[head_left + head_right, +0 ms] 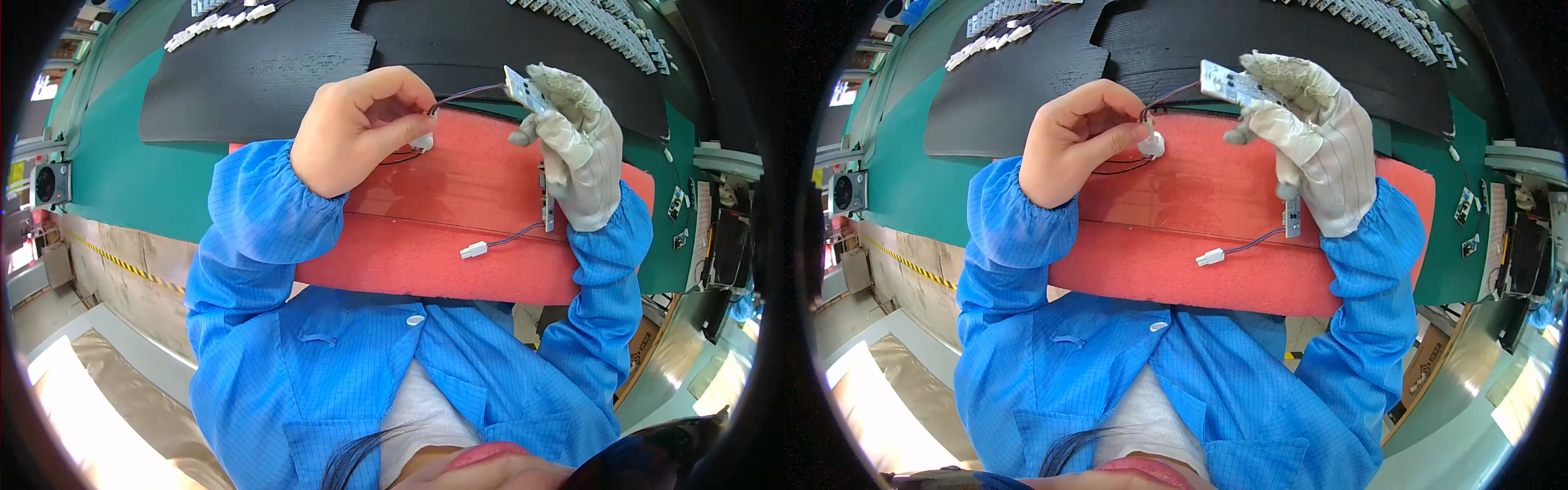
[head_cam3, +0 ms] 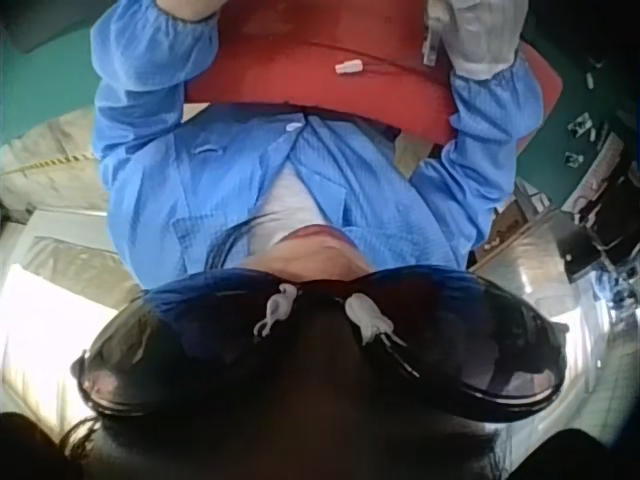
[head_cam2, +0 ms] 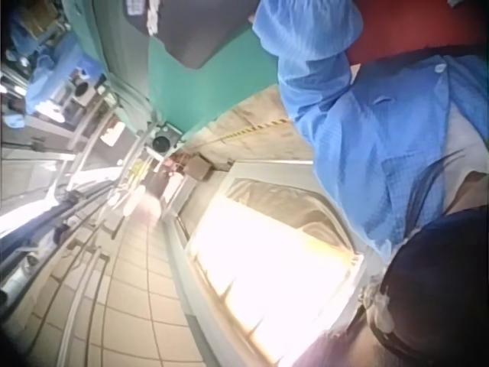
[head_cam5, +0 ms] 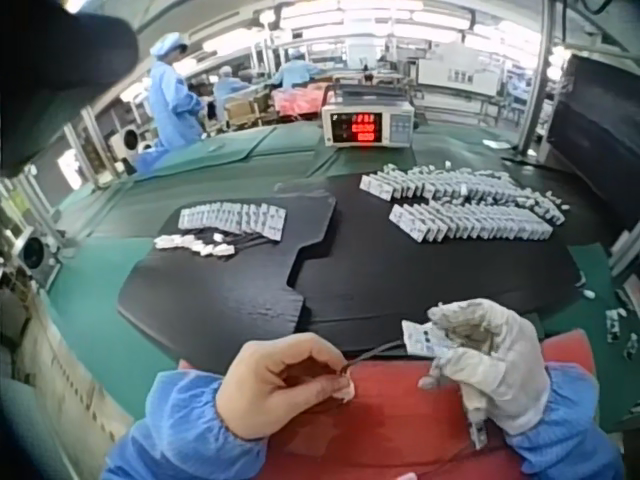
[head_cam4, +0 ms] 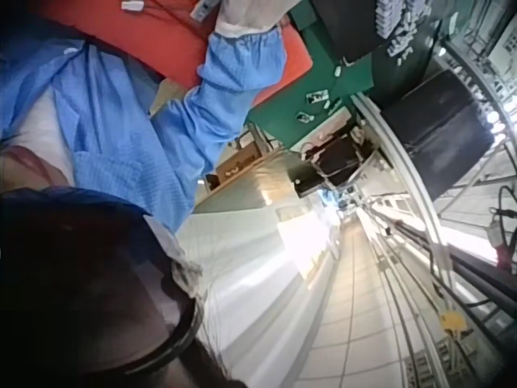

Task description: Testing the functionality of LED circuit boards by connecting them to a power source and observing the light output.

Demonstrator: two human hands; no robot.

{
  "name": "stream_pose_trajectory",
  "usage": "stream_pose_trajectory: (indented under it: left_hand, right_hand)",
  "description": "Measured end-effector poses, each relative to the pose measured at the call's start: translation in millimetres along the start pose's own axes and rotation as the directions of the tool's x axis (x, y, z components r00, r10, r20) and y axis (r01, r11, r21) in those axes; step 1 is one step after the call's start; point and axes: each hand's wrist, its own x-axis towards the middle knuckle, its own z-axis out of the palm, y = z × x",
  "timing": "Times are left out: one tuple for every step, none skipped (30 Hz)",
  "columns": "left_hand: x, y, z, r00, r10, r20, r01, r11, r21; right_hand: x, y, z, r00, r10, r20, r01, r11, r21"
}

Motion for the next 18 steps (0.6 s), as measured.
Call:
stream_pose_trajectory:
  left_hand:
    - [-1.0,0.0,-0.1,1.0,-0.007,0.006,0.007,1.0,0.0]
    - [-2.1,0.0,-0.1,0.999,0.032,-0.006,-0.031,0.998,0.058]
    - [-3.0,0.1,0.1,0.997,0.071,-0.019,-0.069,0.992,0.105]
    - [-3.8,0.2,0.2,0.998,0.068,-0.014,-0.066,0.991,0.112]
    - [-4.4,0.2,0.3,0.997,0.08,-0.016,-0.078,0.989,0.122]
    - [-4.8,0.3,0.2,0.994,0.103,-0.018,-0.1,0.988,0.12]
    - [-4.6,0.4,-0.1,0.996,0.092,-0.017,-0.089,0.987,0.131]
    - [-4.3,0.7,-0.6,0.996,0.089,-0.027,-0.085,0.989,0.122]
    - [-4.2,1.3,-1.2,0.998,0.058,-0.038,-0.053,0.993,0.108]
    - [-3.7,1.8,-2.2,0.996,0.084,-0.033,-0.08,0.99,0.112]
    - [-3.9,3.0,-2.9,0.99,0.14,0.014,-0.139,0.961,0.239]
    - [-4.2,4.0,-3.7,0.979,0.194,0.059,-0.202,0.914,0.351]
    - [-4.0,4.6,-3.9,0.979,0.189,0.069,-0.201,0.894,0.4]
    - [-4.9,5.6,-4.4,0.973,0.215,0.078,-0.228,0.873,0.43]
    - [-3.8,5.2,-4.5,0.96,0.267,0.089,-0.279,0.856,0.435]
    - [-4.1,5.4,-4.8,0.962,0.262,0.083,-0.272,0.862,0.428]
    - [-4.5,4.9,-5.0,0.954,0.288,0.082,-0.292,0.834,0.468]
    - [-5.1,4.5,-4.9,0.947,0.313,0.075,-0.306,0.803,0.511]
  right_hand:
    - [-0.3,0.3,-1.0,1.0,-0.009,-0.008,0.009,1.0,-0.015]
    - [-0.9,0.8,-2.1,1.0,-0.019,-0.015,0.018,0.999,-0.03]
    - [-0.7,1.3,-4.0,0.999,-0.05,-0.02,0.049,0.999,-0.022]
    - [-0.9,1.9,-5.2,0.991,-0.13,0.006,0.13,0.991,0.022]
    - [0.4,3.2,-5.7,0.989,-0.144,-0.042,0.141,0.987,-0.071]
    - [0.4,3.4,-6.2,0.989,-0.142,-0.043,0.138,0.988,-0.073]
    - [1.1,3.6,-6.1,0.986,-0.16,-0.054,0.157,0.986,-0.056]
    - [1.1,2.6,-6.1,0.982,-0.179,-0.065,0.176,0.984,-0.038]
    - [1.1,1.3,-5.9,0.982,-0.177,-0.067,0.174,0.984,-0.037]
    - [0.9,-0.8,-5.7,0.985,-0.157,-0.071,0.152,0.986,-0.07]
    - [0.2,-3.4,-6.2,0.989,-0.136,-0.062,0.128,0.985,-0.111]
    - [-0.2,-5.5,-7.1,0.988,-0.134,-0.077,0.126,0.987,-0.102]
    - [-1.1,-8.0,-9.4,0.994,-0.091,-0.056,0.079,0.981,-0.179]
    - [-0.8,-8.6,-12.0,0.998,-0.046,-0.039,0.035,0.967,-0.254]
    - [-2.7,-9.3,-15.1,0.999,0.012,-0.051,-0.026,0.958,-0.285]
    - [0.5,-6.1,-17.9,0.998,-0.053,-0.026,0.037,0.907,-0.419]
    - [3.2,-2.6,-20.6,0.973,-0.221,0.064,0.214,0.768,-0.604]
    - [5.0,3.2,-22.0,0.932,-0.313,0.184,0.355,0.675,-0.647]
